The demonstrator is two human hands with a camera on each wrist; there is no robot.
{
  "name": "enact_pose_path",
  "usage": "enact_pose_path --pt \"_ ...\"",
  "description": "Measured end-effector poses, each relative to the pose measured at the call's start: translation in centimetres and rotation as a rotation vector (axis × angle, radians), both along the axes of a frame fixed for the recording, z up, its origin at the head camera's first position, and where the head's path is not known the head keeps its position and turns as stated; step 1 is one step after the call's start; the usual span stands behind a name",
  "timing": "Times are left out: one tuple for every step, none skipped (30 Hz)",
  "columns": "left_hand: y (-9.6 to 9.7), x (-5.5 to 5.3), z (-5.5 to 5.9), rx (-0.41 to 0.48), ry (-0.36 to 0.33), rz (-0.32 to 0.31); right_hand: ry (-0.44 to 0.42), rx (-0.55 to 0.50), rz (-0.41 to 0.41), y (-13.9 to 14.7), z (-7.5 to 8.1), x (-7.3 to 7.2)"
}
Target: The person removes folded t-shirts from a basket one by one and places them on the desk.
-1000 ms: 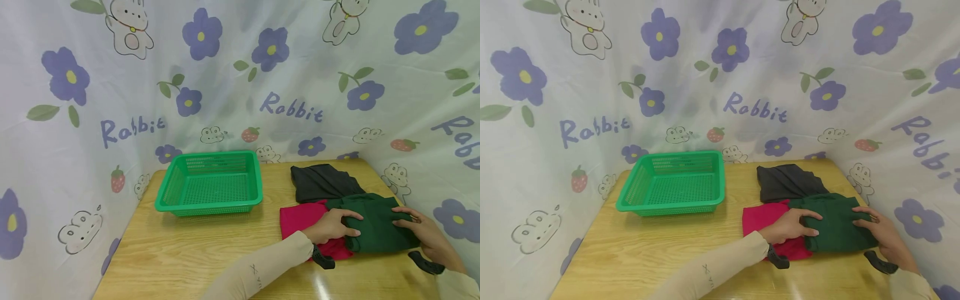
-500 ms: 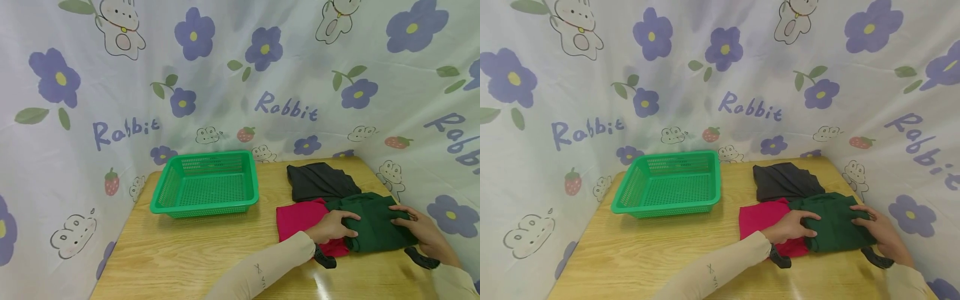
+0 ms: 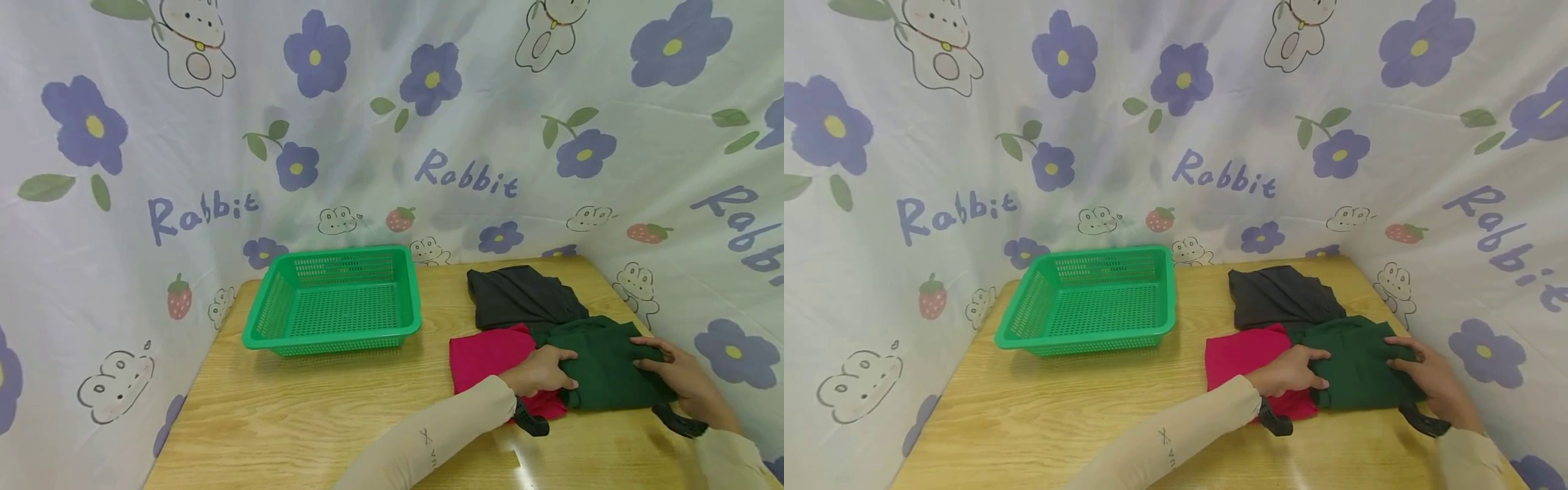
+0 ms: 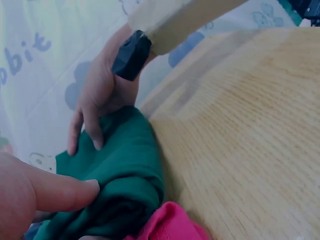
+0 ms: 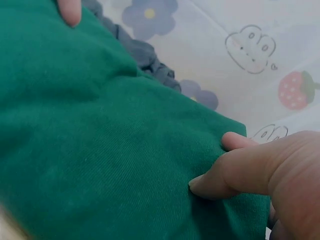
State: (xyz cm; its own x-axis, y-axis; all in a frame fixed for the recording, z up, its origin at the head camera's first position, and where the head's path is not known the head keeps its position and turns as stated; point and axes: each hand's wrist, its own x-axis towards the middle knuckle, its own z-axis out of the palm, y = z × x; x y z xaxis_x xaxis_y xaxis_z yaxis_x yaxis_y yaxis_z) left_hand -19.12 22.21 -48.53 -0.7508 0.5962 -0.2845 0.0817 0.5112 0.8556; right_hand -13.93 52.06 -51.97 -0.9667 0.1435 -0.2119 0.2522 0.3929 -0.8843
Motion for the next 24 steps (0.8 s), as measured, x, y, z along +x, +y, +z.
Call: enact_pose_path --pt "0.0 0.0 0.0 -0.001 -0.007 -0.005 0.002 0.009 0.001 0.0 0.0 0.0" --pt "0.1 0.0 0.1 -0.002 -0.012 -0.008 0.003 0.017 0.002 -0.1 0.1 0.0" --pt "0.1 0.0 0.2 0.000 -0.015 -0.007 0.003 0.027 0.003 -0.2 0.2 0.0" --pt "0.1 0.0 0.3 0.003 -0.018 -0.006 0.004 0.039 0.004 -0.2 0.2 -0.1" --pt "0.1 0.0 0.3 0.002 -0.021 -0.007 0.004 0.046 0.003 -0.3 0.3 -0.1" --pt "0.1 -0.1 0.3 0.004 -0.025 -0.007 0.005 0.053 0.002 -0.3 0.3 -0.2" --pt "0.1 -0.1 0.3 0.006 -0.027 -0.008 0.004 0.059 -0.002 -0.4 0.3 -0.2" --pt "0.1 -0.1 0.3 0.009 -0.027 -0.008 0.005 0.060 -0.004 -0.4 0.3 -0.3" --pt "0.1 -0.1 0.3 0.011 -0.028 -0.008 0.001 0.058 -0.008 -0.5 0.4 -0.3" --pt "0.1 -0.1 0.3 0.014 -0.029 -0.007 0.000 0.057 -0.013 -0.6 0.4 -0.4" --pt "0.1 -0.1 0.3 0.016 -0.029 -0.004 -0.001 0.061 -0.016 -0.6 0.5 -0.5" --pt "0.1 -0.1 0.2 0.020 -0.031 -0.002 0.001 0.065 -0.019 -0.7 0.6 -0.6" --pt "0.1 -0.1 0.2 0.021 -0.025 0.002 0.000 0.064 -0.023 -0.7 0.7 -0.7" --pt "0.1 -0.1 0.3 0.022 -0.026 0.007 0.001 0.068 -0.026 -0.8 0.8 -0.7" --pt "0.1 -0.1 0.3 0.024 -0.025 0.012 -0.003 0.074 -0.033 -0.9 0.8 -0.8" --pt "0.0 -0.2 0.3 0.029 -0.028 0.016 -0.005 0.086 -0.039 -1.0 0.9 -0.8" --pt "-0.1 -0.2 0.4 0.032 -0.031 0.018 -0.012 0.097 -0.050 -1.1 1.0 -0.8" --pt "-0.2 -0.2 0.5 0.036 -0.034 0.017 -0.018 0.096 -0.064 -1.2 1.1 -0.8" --pt "-0.3 -0.3 0.5 0.039 -0.037 0.017 -0.023 0.103 -0.081 -1.3 1.2 -0.8" --pt "-0.5 -0.3 0.7 0.048 -0.044 0.011 -0.015 0.121 -0.102 -1.5 1.3 -0.8" --pt "-0.7 -0.4 0.9 0.054 -0.048 0.003 -0.005 0.134 -0.124 -1.8 1.4 -0.8" --pt "-0.9 -0.6 1.1 0.059 -0.052 -0.007 0.013 0.150 -0.146 -2.0 1.6 -0.9" --pt "-1.1 -0.7 1.3 0.058 -0.048 -0.022 0.040 0.164 -0.169 -2.2 1.7 -0.9" --pt "-1.4 -0.9 1.5 0.061 -0.045 -0.036 0.071 0.181 -0.187 -2.5 1.9 -0.9"
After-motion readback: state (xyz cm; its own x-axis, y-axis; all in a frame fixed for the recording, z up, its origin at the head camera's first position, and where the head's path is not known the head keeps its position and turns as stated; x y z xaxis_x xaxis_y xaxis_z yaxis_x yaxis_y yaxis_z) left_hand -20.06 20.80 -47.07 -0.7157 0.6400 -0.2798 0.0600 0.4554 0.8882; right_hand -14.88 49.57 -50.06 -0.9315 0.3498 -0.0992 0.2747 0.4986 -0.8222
